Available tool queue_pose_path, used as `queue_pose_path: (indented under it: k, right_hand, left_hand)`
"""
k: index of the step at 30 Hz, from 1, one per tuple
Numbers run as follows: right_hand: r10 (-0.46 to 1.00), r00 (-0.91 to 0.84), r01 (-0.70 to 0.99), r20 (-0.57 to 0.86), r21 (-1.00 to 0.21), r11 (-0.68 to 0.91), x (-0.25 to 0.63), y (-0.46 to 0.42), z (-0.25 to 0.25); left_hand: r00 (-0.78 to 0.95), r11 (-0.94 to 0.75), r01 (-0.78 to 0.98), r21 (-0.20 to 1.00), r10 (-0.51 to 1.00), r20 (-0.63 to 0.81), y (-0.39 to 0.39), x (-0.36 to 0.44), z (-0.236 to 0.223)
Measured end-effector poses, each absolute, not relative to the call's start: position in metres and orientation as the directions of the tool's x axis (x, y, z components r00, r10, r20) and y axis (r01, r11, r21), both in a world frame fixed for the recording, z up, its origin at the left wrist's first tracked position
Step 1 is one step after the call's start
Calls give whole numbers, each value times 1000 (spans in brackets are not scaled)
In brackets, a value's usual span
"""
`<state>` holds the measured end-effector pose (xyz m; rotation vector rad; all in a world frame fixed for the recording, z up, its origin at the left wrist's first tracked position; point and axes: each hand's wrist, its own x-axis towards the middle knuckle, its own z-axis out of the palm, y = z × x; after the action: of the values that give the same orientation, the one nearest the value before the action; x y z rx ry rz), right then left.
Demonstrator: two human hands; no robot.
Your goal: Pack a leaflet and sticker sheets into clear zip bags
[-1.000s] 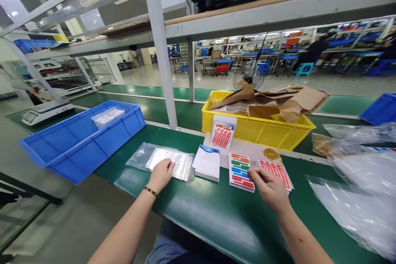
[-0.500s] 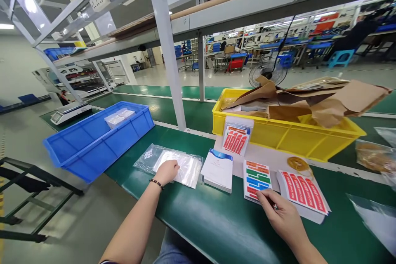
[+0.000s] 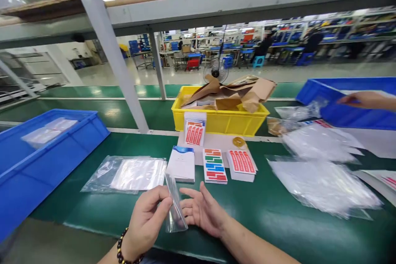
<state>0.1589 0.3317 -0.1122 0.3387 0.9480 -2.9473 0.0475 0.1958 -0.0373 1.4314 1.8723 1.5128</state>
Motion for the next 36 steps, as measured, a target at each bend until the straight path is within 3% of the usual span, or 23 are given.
queue_pose_path:
  k: [2,5,8,9,11,13,15,19,24,28,36]
  right_hand:
    - [144,-963,14,-227,-576,-817,165,331,-110]
    - [335,-905,-68,-262,-689,-722,182,336,-111]
    - [478,-823,-8,-307,-835,-550,194,343,-116]
    - [515,-806,46,-293,-897,-439,196,346,-117]
    - [573,-808,146,-134,-989,-26,194,353,-116]
    - [529,-845,169,78,-900,403,187,363,-114]
    - [471,-860,156,196,-778,608,178,373,-111]
    - [483,-839,189,250,-699,690,169,385,-116]
    - [399,-871,167,287,-590,790,180,388,-133]
    - [312,-899,124,306,-505,854,183,389,-132]
    - [373,-887,175,271,-551,816,182,390,-129]
  left_hand:
    - [-412,-69,503,862,857,309,197,52,-43]
    - [-408,-4,528,849,876,258,191,53,-57]
    - [-388,73,535,842,906,168,182,51,-71]
    - [-383,99,537,838,914,137,180,49,-74]
    - [-389,142,531,836,917,91,183,47,-76]
    - [-391,165,492,855,919,47,196,46,-74]
    - [-344,184,398,899,938,-40,218,47,-74]
    - [-254,273,82,958,936,-245,273,55,-91]
    - [-335,243,-147,959,900,-280,309,60,-126]
    - [-366,214,-70,974,903,-225,308,54,-139]
    - [-291,206,221,953,947,-137,301,52,-138]
